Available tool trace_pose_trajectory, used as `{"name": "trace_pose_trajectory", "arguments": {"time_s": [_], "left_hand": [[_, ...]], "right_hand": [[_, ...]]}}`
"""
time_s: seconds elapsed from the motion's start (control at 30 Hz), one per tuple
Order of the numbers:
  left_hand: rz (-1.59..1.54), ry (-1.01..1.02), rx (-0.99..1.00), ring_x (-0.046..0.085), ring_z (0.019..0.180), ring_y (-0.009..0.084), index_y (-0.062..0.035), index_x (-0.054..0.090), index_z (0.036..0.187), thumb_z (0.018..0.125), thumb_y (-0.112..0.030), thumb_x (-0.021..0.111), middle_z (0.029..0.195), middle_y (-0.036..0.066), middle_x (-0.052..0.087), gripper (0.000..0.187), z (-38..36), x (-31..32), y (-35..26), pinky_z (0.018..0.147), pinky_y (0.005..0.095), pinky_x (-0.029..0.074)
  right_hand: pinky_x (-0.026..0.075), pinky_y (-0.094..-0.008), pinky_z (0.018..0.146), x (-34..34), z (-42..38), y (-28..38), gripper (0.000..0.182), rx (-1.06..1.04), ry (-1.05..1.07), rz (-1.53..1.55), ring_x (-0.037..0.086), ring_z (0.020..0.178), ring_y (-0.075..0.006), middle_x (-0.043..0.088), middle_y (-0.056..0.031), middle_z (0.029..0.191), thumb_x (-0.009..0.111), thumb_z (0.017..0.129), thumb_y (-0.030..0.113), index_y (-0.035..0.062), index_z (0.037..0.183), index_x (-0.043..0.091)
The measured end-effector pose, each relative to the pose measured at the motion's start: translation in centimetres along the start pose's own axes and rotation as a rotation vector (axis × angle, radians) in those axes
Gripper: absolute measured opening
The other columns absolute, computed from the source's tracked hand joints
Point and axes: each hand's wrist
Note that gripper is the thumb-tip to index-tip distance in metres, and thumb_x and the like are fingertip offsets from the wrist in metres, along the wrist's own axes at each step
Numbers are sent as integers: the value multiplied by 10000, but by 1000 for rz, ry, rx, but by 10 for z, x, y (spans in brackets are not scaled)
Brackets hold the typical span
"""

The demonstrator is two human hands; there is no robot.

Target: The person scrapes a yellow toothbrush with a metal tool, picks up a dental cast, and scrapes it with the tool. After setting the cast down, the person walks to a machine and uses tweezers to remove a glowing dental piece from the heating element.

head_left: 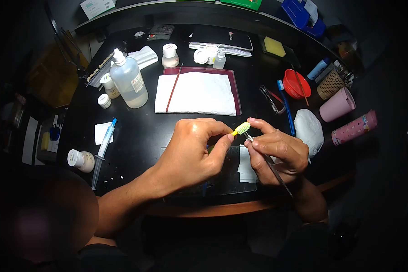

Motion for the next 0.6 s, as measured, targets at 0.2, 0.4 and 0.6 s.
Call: {"name": "trace_pose_trajectory", "arguments": {"time_s": [0.2,0.4,0.6], "left_hand": [[-5,3,-5,661,625,103,61,800,1030,961,-31,721,805,131,766,139,0,-1,-2,492,260,462],[-6,-2,3,656,615,98,61,799,1028,961,-29,720,796,124,761,137,0,-1,-2,481,255,456],[2,-7,27,667,627,108,60,799,1025,961,-27,717,804,126,762,136,0,0,0,489,258,469]], "right_hand": [[597,-608,1019,-4,1,0,262,-24,51,11,777,782,-228,751,-185,827,697,819,-201,-52,1034,691],[596,-613,1016,-4,0,0,256,-27,49,20,779,787,-229,753,-192,832,695,826,-199,-56,1038,692],[595,-614,1017,-5,1,1,253,-24,52,14,785,802,-237,756,-201,835,685,828,-201,-55,1035,690]]}}
Point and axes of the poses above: each hand's wrist, its own z-axis towards the middle knuckle, its own x-axis out of the palm, y = z × x
